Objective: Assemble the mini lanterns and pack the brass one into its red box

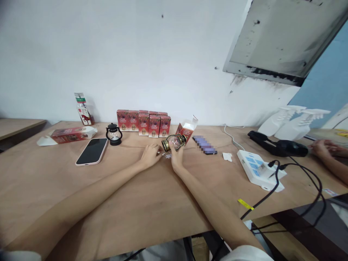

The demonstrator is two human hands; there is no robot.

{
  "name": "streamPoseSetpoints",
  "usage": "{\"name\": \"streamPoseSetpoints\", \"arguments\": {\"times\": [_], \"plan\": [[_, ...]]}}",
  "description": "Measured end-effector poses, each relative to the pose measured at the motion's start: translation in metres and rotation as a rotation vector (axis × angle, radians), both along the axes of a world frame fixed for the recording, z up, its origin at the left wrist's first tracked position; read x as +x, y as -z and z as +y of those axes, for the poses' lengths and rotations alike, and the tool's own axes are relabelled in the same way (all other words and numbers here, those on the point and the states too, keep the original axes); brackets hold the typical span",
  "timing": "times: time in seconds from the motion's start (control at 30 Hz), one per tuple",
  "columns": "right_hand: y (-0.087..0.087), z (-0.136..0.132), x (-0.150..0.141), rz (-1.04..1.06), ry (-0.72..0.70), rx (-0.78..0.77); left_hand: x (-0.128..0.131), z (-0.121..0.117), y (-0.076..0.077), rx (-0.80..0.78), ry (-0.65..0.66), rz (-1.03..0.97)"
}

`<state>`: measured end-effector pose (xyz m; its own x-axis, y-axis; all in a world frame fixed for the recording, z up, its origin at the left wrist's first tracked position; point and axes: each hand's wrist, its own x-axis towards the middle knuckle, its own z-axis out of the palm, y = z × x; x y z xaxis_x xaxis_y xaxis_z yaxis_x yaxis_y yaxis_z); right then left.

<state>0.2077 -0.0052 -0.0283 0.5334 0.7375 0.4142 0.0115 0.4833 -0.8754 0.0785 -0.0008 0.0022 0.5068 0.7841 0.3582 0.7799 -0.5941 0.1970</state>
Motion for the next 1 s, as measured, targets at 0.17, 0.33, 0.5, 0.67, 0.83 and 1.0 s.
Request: {"name": "streamPoseSetpoints", "arguments": {"times": [0.17, 0.33, 0.5, 0.67, 0.83, 1.0], "plan": [[-0.011, 0.009, -0.005, -0.191, 0.063, 0.054, 0.004, -0.004, 0.004, 0.059, 0.186, 0.100], [-0.041, 0.033, -0.043, -0.461, -0.202, -0.093, -0.007, -0.011, 0.009, 0.128, 0.186, 0.145], [-0.056, 0.052, -0.088, -0.835, -0.329, -0.219, -0.028, -0.024, 0.010, 0.113, 0.211, 0.165], [-0.053, 0.067, -0.122, -0.953, -0.354, -0.239, -0.032, -0.030, 0.006, -0.025, 0.163, 0.194], [-0.054, 0.075, -0.134, -1.021, -0.398, -0.269, -0.031, -0.029, 0.005, -0.061, 0.158, 0.101], [-0.062, 0.062, -0.126, -1.159, -0.451, -0.325, -0.031, -0.031, 0.002, -0.069, 0.150, 0.116]]}}
